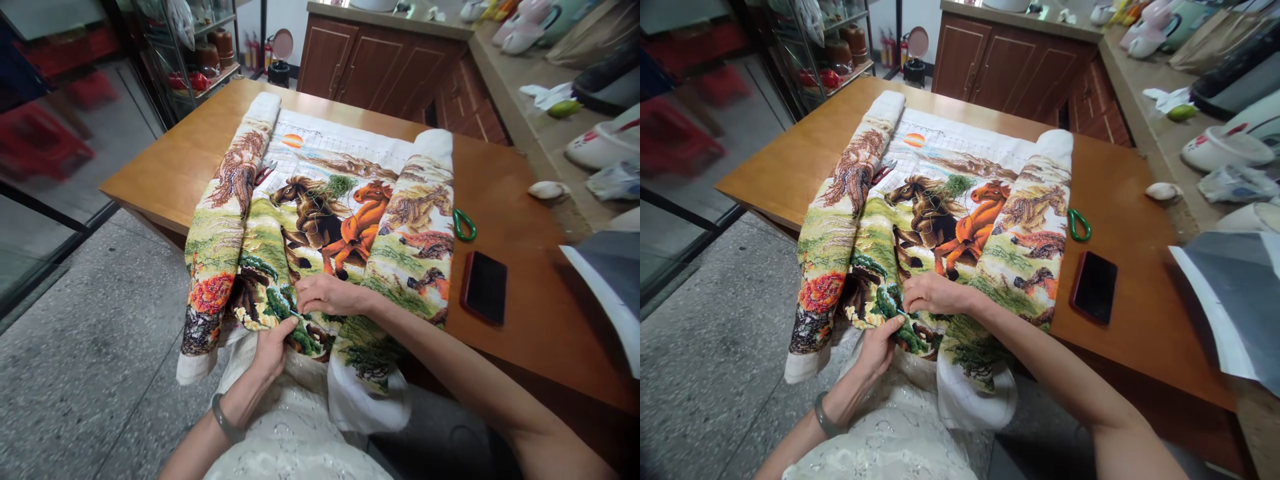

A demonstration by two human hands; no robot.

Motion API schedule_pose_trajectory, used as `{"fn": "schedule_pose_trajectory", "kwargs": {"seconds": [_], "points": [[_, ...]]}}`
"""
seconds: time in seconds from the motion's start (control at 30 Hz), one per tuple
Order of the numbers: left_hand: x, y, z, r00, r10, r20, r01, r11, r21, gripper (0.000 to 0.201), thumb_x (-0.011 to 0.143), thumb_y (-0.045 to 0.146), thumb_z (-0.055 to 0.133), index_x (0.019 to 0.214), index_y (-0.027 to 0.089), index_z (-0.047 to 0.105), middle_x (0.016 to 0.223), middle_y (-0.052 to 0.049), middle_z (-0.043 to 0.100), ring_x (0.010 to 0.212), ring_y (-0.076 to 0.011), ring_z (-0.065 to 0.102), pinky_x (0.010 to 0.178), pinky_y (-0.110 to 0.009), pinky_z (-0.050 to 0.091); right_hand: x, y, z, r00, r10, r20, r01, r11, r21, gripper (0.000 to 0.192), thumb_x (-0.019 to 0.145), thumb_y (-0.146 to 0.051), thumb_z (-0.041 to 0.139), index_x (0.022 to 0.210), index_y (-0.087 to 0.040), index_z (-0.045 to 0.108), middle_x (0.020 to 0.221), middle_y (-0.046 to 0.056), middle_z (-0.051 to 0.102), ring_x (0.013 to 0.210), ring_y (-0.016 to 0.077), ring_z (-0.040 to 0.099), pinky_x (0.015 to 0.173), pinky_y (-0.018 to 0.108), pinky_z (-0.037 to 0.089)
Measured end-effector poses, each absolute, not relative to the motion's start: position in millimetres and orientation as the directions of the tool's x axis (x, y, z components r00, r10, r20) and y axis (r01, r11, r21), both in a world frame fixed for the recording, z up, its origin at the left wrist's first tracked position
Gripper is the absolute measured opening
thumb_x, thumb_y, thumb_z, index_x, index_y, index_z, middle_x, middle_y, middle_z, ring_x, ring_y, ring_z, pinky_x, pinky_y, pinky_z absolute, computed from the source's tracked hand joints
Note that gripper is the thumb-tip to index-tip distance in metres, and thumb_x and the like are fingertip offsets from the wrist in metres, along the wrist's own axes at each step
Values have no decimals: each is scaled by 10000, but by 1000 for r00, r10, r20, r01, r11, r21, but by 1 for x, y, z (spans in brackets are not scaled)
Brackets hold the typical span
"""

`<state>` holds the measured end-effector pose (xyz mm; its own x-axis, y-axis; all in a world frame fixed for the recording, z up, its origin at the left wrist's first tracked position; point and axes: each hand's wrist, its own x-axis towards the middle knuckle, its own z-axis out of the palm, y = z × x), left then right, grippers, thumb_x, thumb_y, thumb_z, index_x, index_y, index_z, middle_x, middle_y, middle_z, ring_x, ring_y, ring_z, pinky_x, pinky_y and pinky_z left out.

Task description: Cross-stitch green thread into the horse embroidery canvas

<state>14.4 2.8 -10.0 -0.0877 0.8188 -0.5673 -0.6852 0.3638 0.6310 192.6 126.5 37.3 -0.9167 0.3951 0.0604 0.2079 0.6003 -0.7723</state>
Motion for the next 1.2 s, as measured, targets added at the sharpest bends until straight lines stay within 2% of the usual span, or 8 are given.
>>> {"fn": "schedule_pose_trajectory", "kwargs": {"seconds": [0.27,0.43,0.73,0.97,1.2], "points": [[11,4,-10,-68,835,-546,-657,375,654,687,541,325,1047,1189,293,821,1067,-18,905,1170,-335,841,1114,-432,611,198,123,39,-901,423,94,229,648,-727,319,1195,-237,600,1007,-165,847,891,52,644,869,191,596,827,298,462],[11,4,-6,-65,833,-549,-673,369,641,738,522,292,1064,1217,275,816,1115,-45,914,1179,-353,840,1138,-464,613,198,125,40,-911,401,101,199,639,-743,324,1181,-197,586,994,-164,848,875,47,625,856,193,580,818,305,449],[12,3,-7,-50,830,-556,-673,383,632,774,542,321,1059,1270,279,799,1245,-52,901,1370,-366,774,1251,-471,550,197,127,42,-913,407,27,255,621,-742,337,1162,-153,552,992,-168,842,883,43,603,885,197,583,836,306,435],[12,3,-10,-70,831,-552,-652,380,656,655,553,313,1042,1166,287,811,1113,-24,904,1275,-363,804,1193,-450,577,195,127,42,-912,409,25,254,611,-750,347,1147,-155,547,980,-164,851,864,46,609,852,199,569,833,323,441],[14,4,-8,-105,814,-571,-650,378,659,675,496,324,1042,1134,232,840,994,-62,890,1167,-384,824,1160,-506,572,196,127,37,-911,411,16,269,625,-733,307,1158,-167,596,989,-171,852,865,44,650,847,186,597,853,313,463]]}}
